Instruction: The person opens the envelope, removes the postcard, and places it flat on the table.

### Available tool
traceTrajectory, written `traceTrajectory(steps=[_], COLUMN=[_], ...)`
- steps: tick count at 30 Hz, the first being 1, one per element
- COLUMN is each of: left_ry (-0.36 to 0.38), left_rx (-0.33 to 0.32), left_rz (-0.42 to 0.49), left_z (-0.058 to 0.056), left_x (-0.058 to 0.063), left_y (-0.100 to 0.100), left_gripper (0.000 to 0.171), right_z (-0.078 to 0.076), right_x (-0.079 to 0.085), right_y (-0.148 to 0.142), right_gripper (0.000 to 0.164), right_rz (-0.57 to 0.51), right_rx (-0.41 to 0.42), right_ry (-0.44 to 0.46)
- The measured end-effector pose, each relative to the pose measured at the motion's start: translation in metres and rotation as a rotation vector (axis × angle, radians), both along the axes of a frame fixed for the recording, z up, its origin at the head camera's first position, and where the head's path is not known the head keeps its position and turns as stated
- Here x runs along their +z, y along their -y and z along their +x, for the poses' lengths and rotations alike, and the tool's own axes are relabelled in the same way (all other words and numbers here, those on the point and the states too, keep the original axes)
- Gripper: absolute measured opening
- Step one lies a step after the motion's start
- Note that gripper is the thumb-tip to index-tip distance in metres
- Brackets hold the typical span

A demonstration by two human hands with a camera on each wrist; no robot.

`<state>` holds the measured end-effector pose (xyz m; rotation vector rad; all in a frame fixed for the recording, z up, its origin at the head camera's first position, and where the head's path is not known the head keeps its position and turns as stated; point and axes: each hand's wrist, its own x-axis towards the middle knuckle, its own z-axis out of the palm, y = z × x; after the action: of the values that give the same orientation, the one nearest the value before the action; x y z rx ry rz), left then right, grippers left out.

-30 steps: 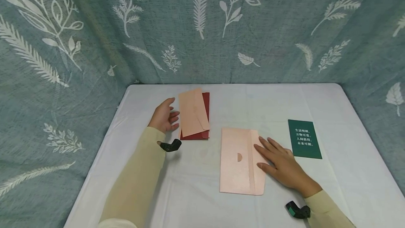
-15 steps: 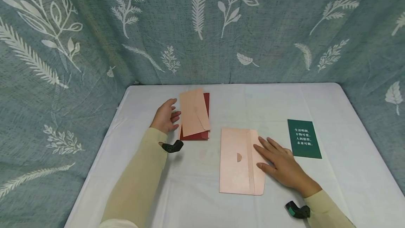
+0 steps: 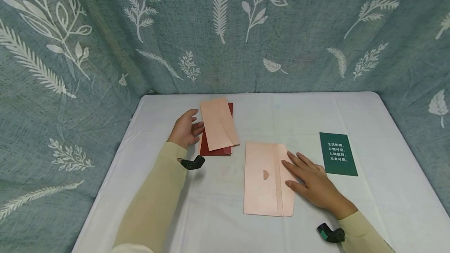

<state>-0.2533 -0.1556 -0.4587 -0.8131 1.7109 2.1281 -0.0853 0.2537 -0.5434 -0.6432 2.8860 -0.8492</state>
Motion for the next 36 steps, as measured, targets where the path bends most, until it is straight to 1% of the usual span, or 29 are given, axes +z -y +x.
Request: traceTrajectory(steps=[4, 9, 11, 19, 27, 30, 33, 36], left_ry=[0.004, -0.023, -0.031, -0.018, -0.010, -0.015, -0.015, -0.018], left_rx=[-0.001, 0.032, 0.029, -0.028, -0.062, -0.090, -0.104, -0.105], left_rz=[0.044, 0.113, 0.123, 0.053, 0.036, -0.013, -0.074, -0.114], left_z=[-0.001, -0.003, -0.003, -0.002, -0.005, -0.006, -0.006, -0.007], left_x=[0.000, -0.002, -0.003, -0.001, 0.003, 0.003, 0.002, 0.001], left_y=[-0.002, -0.005, -0.006, -0.009, -0.019, -0.023, -0.028, -0.033], left_gripper=[0.075, 0.078, 0.078, 0.079, 0.078, 0.076, 0.069, 0.057], right_z=[0.000, 0.000, 0.000, -0.001, -0.001, -0.001, -0.001, -0.002], right_x=[0.000, 0.000, 0.000, -0.001, 0.000, -0.001, -0.001, -0.002], right_y=[0.000, 0.000, 0.000, 0.000, 0.000, 0.000, 0.001, 0.000], right_gripper=[0.066, 0.066, 0.065, 0.065, 0.066, 0.065, 0.066, 0.066], right_rz=[-0.001, -0.004, -0.007, 0.002, 0.007, 0.009, 0.009, 0.010], right_rx=[0.000, 0.001, 0.000, -0.001, -0.004, -0.006, -0.007, -0.010], right_ry=[0.001, -0.003, -0.003, -0.009, -0.010, -0.013, -0.011, -0.006])
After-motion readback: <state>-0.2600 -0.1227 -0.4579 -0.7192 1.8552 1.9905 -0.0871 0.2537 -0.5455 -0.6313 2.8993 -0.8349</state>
